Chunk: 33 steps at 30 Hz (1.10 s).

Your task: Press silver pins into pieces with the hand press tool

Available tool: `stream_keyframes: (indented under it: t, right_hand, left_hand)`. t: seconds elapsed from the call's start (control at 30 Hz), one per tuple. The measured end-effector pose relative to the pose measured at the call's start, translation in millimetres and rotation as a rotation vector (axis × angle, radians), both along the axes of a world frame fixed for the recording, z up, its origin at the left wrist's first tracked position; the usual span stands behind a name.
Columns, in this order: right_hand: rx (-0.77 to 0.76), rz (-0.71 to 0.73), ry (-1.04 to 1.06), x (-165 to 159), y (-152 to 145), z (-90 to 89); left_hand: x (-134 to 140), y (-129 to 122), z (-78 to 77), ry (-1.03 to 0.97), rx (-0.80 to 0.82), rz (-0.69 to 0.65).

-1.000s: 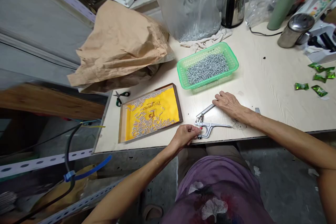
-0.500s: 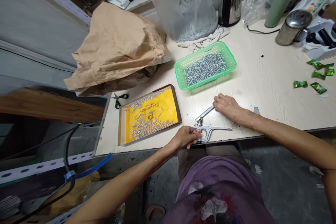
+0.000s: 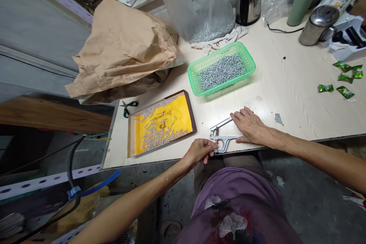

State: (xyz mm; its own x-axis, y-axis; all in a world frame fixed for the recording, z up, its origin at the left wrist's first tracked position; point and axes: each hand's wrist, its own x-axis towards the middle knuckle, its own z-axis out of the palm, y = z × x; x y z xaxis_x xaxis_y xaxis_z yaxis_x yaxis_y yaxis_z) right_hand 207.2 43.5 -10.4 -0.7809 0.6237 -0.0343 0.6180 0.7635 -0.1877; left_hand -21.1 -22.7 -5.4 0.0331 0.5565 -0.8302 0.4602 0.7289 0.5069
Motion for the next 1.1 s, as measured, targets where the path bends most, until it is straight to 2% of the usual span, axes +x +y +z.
stream_keyframes:
  t: [0.07,0.13,0.2,0.27,0.33,0.37,0.43,0.53,0.67,0.77,0.9,1.1]
  right_hand:
    - [-0.031,-0.036,0.006,-1.4,-2.4,2.1]
    - [-0.059,-0.063,-0.005,-2.9,-5.4,3.7]
    - [-0.076,-0.070,-0.012,-4.0,-8.5,4.2]
    - [-0.085,-0.075,-0.004,-4.6,-11.4,3.7]
    - [-0.084,-0.087,0.007,-4.7,-13.8,2.3]
    - [-0.081,-0.096,0.014,-4.7,-14.8,1.4]
    - [-0.074,-0.114,0.032,-4.6,-16.7,-0.1]
    - [-0.066,-0.130,0.049,-4.9,-20.0,-1.0]
    - [-0.068,-0.131,0.067,-6.3,-26.3,-0.9]
    - [-0.108,-0.120,0.077,-7.8,-30.0,-3.4]
    - [-0.133,-0.106,0.046,-9.6,-33.3,-9.2]
    - [0.026,-0.117,0.113,-0.8,-29.5,-8.5]
  left_hand:
    - [-1.2,-2.8,0.6,0.018,-0.011,-0.023]
    - [-3.0,-5.2,4.3,0.103,0.056,-0.114]
    - [-3.7,-5.6,9.7,0.268,0.280,-0.244]
    - [-1.0,-2.1,13.9,0.426,0.585,-0.396]
    - [7.0,5.7,14.6,0.472,0.818,-0.583]
    - [12.7,10.9,13.5,0.460,0.883,-0.689]
    - [25.4,22.0,9.7,0.421,0.938,-0.876]
    - [40.4,34.7,6.0,0.415,0.911,-1.024]
    - [45.7,38.0,8.6,0.432,0.833,-1.080]
    - [44.9,35.5,9.0,0.421,0.820,-1.071]
    - [44.1,32.8,2.3,0.400,0.835,-1.049]
    - [34.9,30.3,-9.3,0.324,0.988,-0.857]
